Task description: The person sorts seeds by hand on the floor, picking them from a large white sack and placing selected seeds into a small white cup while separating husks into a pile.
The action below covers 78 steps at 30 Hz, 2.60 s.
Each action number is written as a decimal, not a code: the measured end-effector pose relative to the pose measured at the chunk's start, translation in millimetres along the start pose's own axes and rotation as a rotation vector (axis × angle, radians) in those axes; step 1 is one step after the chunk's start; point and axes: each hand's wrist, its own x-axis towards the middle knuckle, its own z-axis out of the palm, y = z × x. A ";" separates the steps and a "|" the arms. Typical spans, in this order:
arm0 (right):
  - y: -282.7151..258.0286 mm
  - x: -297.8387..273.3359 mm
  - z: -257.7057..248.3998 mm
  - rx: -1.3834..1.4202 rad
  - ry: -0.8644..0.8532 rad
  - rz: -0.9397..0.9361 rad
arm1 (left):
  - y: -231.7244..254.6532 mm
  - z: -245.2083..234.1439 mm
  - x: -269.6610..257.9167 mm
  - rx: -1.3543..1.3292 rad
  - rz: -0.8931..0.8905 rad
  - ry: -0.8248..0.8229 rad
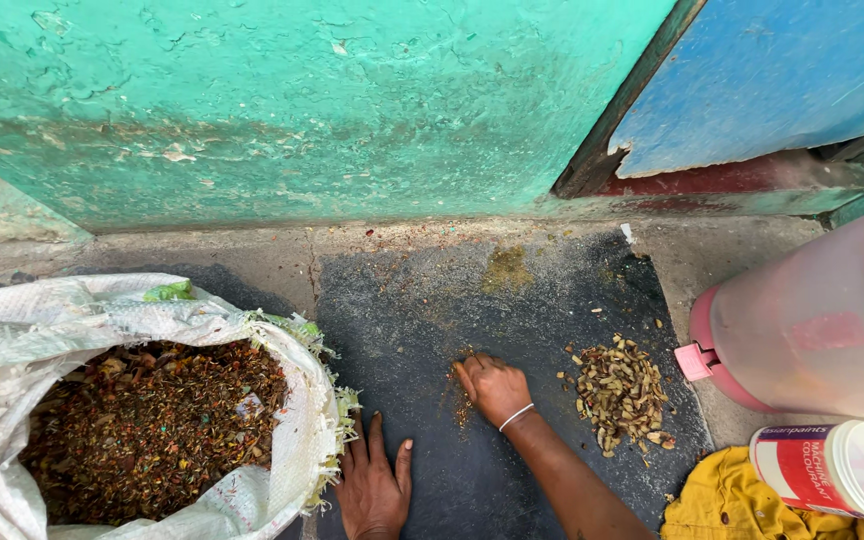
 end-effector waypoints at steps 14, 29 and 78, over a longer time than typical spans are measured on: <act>-34.2 25.9 -4.4 1.359 0.276 0.795 | -1.3 2.7 -5.2 -0.139 0.063 0.240; -342.9 102.8 -128.0 0.726 -0.003 -0.282 | -3.4 30.0 -0.2 -0.411 0.007 0.050; -51.4 -26.7 -16.3 0.129 -0.093 0.103 | 0.3 6.7 -1.9 0.002 0.014 0.123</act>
